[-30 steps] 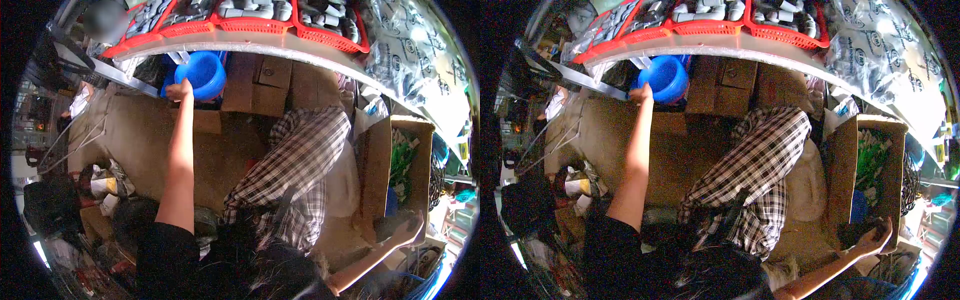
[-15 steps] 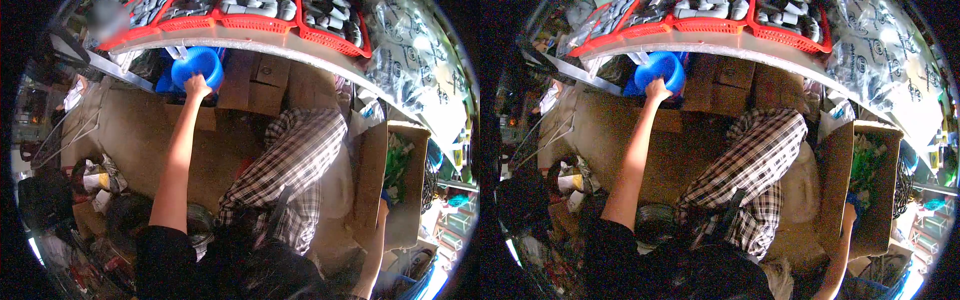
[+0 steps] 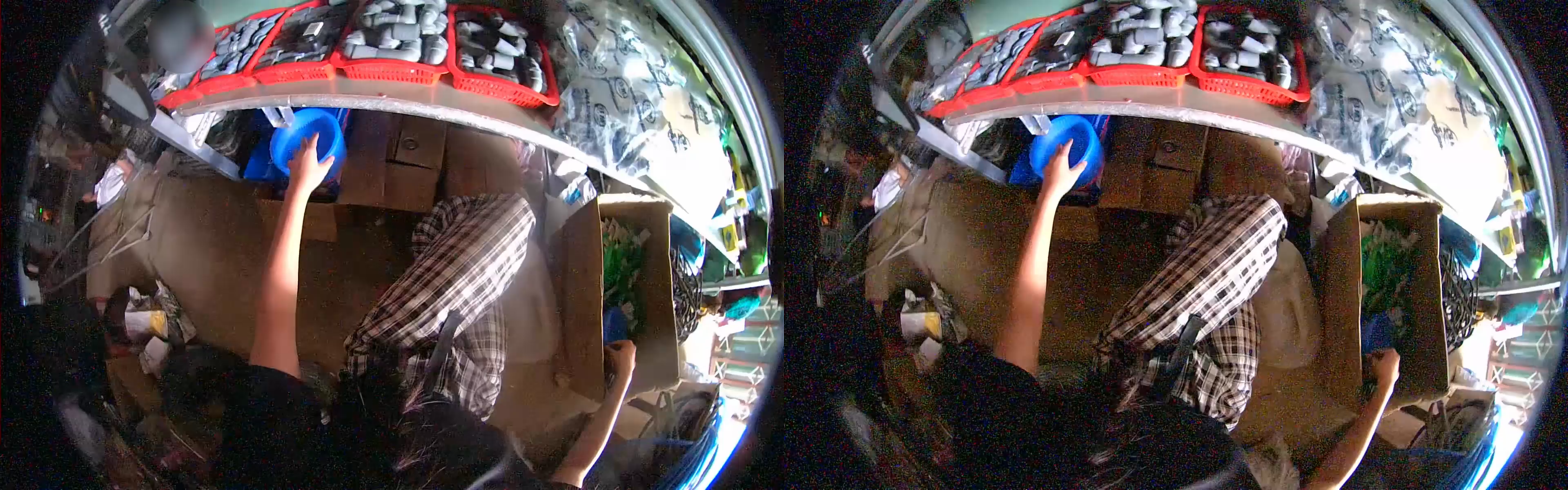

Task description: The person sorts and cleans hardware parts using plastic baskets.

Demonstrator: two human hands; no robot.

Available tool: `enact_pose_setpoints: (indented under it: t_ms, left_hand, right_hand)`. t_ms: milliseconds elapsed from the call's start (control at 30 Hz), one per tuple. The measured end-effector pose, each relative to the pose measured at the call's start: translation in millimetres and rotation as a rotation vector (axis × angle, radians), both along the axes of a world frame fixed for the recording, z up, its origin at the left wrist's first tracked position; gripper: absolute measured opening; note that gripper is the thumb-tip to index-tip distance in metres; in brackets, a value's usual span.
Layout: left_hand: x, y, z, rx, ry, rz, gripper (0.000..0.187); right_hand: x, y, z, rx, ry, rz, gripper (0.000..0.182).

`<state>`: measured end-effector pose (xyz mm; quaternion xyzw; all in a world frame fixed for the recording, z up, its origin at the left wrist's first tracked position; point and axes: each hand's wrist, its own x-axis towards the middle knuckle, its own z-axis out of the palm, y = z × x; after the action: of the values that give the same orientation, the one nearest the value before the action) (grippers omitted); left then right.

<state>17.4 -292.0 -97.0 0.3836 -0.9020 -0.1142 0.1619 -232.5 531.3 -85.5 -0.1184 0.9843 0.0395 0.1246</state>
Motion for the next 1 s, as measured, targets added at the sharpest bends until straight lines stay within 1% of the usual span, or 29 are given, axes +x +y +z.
enact_pose_setpoints:
  t_ms: [33, 100, 167, 200, 233, 267, 300, 333, 400, 433, 467, 500, 533, 567, 633, 667, 700, 733, 800, 867, 900, 933, 1000]
  left_hand:
    - [0.4, 22.2, 13.7, -0.024, 0.092, -0.061, 0.060]
    - [1.8, 42.1, 14.7, 0.269, 0.327, -0.288, 0.055]
    - [0.9, 67.9, 26.8, 0.388, 0.313, -0.341, 0.053]
    - [0.6, 78.2, 29.1, 0.255, 0.319, -0.357, 0.058]
    - [0.3, 89.9, 41.8, 0.268, 0.329, -0.340, 0.064]
    - [0.5, 89.5, 44.1, 0.306, 0.382, -0.368, 0.065]
    - [-1.2, 88.1, 43.2, 0.362, 0.426, -0.418, 0.066]
    - [0.0, 86.8, 40.1, 0.359, 0.455, -0.391, 0.065]
    - [4.2, 88.6, 41.8, 0.391, 0.493, -0.378, 0.059]
    - [8.3, 90.8, 40.6, 0.448, 0.501, -0.351, 0.055]
    - [13.7, 84.6, 34.4, 0.422, 0.459, -0.390, 0.053]
    - [22.3, 72.8, 17.4, 0.495, 0.460, -0.375, 0.054]
    - [28.8, 63.3, 3.9, 0.491, 0.424, -0.404, 0.054]
    - [35.2, 59.8, -2.7, 0.478, 0.399, -0.422, 0.056]
    - [42.7, 63.7, -1.0, 0.426, 0.350, -0.393, 0.058]
    - [45.6, 61.6, -2.6, 0.399, 0.367, -0.413, 0.060]
    - [43.6, 76.5, 12.3, 0.411, 0.380, -0.316, 0.061]
    - [43.0, 79.6, 18.7, 0.404, 0.387, -0.305, 0.061]
    - [39.3, 93.1, 32.4, 0.392, 0.413, -0.251, 0.058]
    - [33.5, 99.1, 37.4, 0.505, 0.447, -0.259, 0.055]
    - [31.6, 102.9, 41.7, 0.559, 0.463, -0.259, 0.054]
    - [21.2, 122.2, 58.0, 0.590, 0.479, -0.272, 0.050]
    - [0.3, 145.6, 72.1, 0.654, 0.534, -0.374, 0.048]
  right_hand:
    - [6.9, -8.6, 13.6, -0.013, -0.024, -0.034, 0.031]
    - [20.4, -36.3, 40.9, 0.017, 0.081, -0.108, 0.032]
    - [34.5, -75.1, 60.7, 0.139, 0.196, -0.108, 0.022]
    - [36.4, -87.8, 65.8, 0.200, 0.250, -0.109, 0.017]
    - [33.8, -83.6, 58.6, 0.203, 0.331, -0.065, 0.022]
    - [37.5, -76.3, 49.7, 0.210, 0.406, -0.040, 0.027]
    - [44.2, -84.2, 65.5, 0.168, 0.419, 0.049, 0.030]
    - [43.9, -93.5, 77.2, 0.260, 0.294, -0.093, 0.039]
    - [38.0, -63.4, 62.1, 0.249, 0.482, 0.129, 0.044]
    - [46.1, -100.1, 98.6, 0.272, 0.261, -0.052, 0.040]
    - [47.0, -93.9, 96.5, 0.239, 0.299, -0.041, 0.037]
    - [45.5, -85.5, 91.1, 0.245, 0.342, 0.085, 0.036]
    - [45.0, -85.9, 90.5, 0.299, 0.287, 0.033, 0.036]
    - [45.2, -82.6, 88.3, 0.391, 0.299, 0.059, 0.039]
    - [51.3, -86.3, 93.1, 0.410, 0.289, -0.007, 0.039]
    - [51.6, -84.0, 91.7, 0.410, 0.303, -0.009, 0.038]
    - [50.3, -83.8, 91.6, 0.409, 0.318, -0.002, 0.036]
    - [50.2, -86.4, 93.1, 0.328, 0.337, -0.076, 0.025]
    - [49.7, -89.0, 103.6, 0.357, 0.375, -0.116, 0.026]
    - [46.9, -89.7, 115.0, 0.346, 0.442, -0.155, 0.026]
    - [43.8, -85.6, 120.5, 0.235, 0.518, -0.167, 0.023]
    - [44.0, -91.8, 133.5, 0.169, 0.581, -0.194, 0.021]
    - [49.2, -109.6, 161.9, 0.022, 0.649, -0.262, 0.017]
